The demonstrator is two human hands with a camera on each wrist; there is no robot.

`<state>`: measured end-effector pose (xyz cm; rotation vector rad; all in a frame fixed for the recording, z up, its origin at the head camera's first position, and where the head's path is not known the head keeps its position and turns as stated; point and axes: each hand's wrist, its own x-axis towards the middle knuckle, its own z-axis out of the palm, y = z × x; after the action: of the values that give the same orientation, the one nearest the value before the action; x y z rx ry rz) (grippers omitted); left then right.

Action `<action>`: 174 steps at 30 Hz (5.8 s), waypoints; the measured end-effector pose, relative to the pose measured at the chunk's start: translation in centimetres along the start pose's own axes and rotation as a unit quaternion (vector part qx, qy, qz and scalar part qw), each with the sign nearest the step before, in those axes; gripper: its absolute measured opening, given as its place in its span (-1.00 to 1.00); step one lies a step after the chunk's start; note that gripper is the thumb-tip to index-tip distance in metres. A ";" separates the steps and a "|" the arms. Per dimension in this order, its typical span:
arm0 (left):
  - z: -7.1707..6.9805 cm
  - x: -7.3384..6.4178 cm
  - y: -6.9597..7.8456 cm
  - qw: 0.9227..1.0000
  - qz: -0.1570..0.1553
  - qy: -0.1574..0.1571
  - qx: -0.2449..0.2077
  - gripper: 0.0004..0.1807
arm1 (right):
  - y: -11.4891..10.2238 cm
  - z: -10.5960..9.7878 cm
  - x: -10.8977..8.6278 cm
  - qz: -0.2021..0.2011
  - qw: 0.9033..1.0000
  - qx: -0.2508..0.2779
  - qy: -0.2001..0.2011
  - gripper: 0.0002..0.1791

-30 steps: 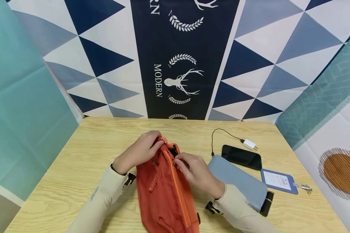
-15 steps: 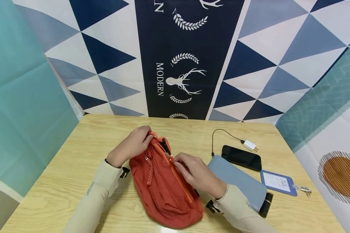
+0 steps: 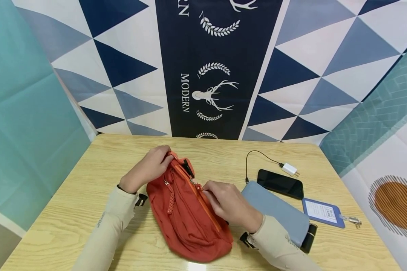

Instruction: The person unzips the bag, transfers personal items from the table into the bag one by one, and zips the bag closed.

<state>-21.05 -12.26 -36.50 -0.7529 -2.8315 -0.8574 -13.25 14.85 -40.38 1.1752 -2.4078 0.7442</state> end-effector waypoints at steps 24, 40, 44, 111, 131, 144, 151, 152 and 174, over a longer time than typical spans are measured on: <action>-0.2 0.2 -2.3 1.000 -0.020 -0.001 0.018 -0.81 | -2.1 -0.8 0.2 0.001 0.993 0.016 -0.118 -0.89; -0.4 0.1 -5.1 0.998 -0.050 0.040 0.019 -0.79 | -4.0 0.3 -0.5 -0.045 0.982 0.019 -0.183 -0.86; -0.8 -0.1 -5.4 0.996 -0.061 0.060 0.026 -0.79 | -4.5 0.7 -0.7 -0.057 0.977 0.029 -0.204 -0.80; 6.8 -1.6 4.7 0.986 0.116 -0.097 0.075 -0.83 | -0.6 1.8 -1.2 -0.019 0.984 -0.107 -0.142 -0.78; 4.3 -1.2 4.7 0.988 0.139 -0.007 0.072 -0.90 | -0.5 2.4 -1.4 0.002 0.977 -0.139 -0.159 -0.51; 3.9 -0.7 4.1 0.957 0.187 0.147 0.167 -0.93 | -0.5 3.2 -2.2 -0.005 0.969 -0.144 -0.200 -0.56; 3.8 -0.6 4.0 0.951 0.182 0.170 0.184 -0.92 | -0.5 3.0 -2.2 -0.008 0.970 -0.135 -0.200 -0.45; 3.9 -0.7 4.1 0.954 0.183 0.159 0.179 -0.93 | -0.4 3.0 -2.2 -0.006 0.969 -0.136 -0.207 -0.41; 3.2 -2.4 5.5 0.985 0.087 -0.072 0.127 -0.78 | -0.6 3.2 -2.5 0.120 0.947 -0.028 -0.295 -0.34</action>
<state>-16.14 -7.60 -37.02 -1.0400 -2.8642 -0.4213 -11.58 14.21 -44.04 1.2245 -3.0846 0.4174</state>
